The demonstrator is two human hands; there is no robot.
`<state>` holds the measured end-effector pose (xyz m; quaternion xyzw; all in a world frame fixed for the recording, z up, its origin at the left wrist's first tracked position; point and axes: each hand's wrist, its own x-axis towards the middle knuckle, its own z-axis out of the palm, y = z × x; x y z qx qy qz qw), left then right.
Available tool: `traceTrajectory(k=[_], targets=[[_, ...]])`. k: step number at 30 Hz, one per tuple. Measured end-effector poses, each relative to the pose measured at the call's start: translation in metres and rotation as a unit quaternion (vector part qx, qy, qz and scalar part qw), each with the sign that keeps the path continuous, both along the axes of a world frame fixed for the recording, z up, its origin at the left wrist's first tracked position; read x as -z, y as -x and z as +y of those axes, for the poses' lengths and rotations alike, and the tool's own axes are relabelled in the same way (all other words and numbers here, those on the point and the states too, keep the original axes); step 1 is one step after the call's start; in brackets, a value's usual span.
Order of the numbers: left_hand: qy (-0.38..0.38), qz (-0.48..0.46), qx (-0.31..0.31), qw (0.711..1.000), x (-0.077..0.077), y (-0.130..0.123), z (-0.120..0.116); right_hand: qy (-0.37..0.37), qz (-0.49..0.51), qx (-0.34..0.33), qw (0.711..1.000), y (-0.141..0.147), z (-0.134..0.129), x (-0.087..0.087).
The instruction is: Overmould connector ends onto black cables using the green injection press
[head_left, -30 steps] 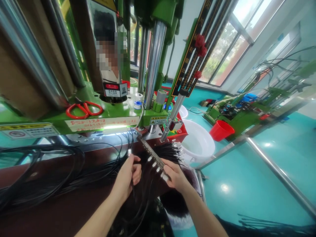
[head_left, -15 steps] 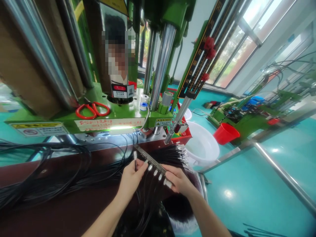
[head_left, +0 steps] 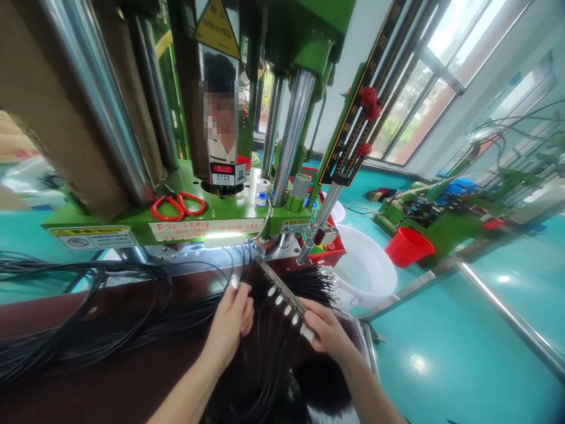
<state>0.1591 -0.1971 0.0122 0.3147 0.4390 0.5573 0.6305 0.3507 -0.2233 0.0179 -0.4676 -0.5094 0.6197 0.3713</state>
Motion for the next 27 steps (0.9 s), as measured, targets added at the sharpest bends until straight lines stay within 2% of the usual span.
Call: traceTrajectory(k=[4, 6, 16, 23, 27], targets=[[0.057, 0.011, 0.12, 0.991, -0.0026, 0.0012, -0.0033, -0.013, -0.005, -0.02, 1.0, -0.0007, 0.0001, -0.0025], [0.056, 0.029, 0.141, 0.988, 0.0008, 0.0009, -0.0026, -0.014, -0.006, -0.021, 1.0, -0.0005, 0.0003, -0.003], [0.051, 0.031, 0.165, 0.984, 0.0046, 0.0031, -0.0002, -0.003, -0.027, -0.054, 0.998, -0.0034, 0.0029, -0.0022], [0.033, 0.036, 0.131, 0.99, 0.0051, 0.0031, -0.0017, -0.118, -0.098, -0.082, 0.985, -0.0041, 0.0004, -0.0029], [0.028, 0.05, 0.13, 0.99, 0.0039, -0.0001, -0.0009, -0.129, -0.1, -0.055, 0.985, 0.0005, -0.0022, -0.0052]])
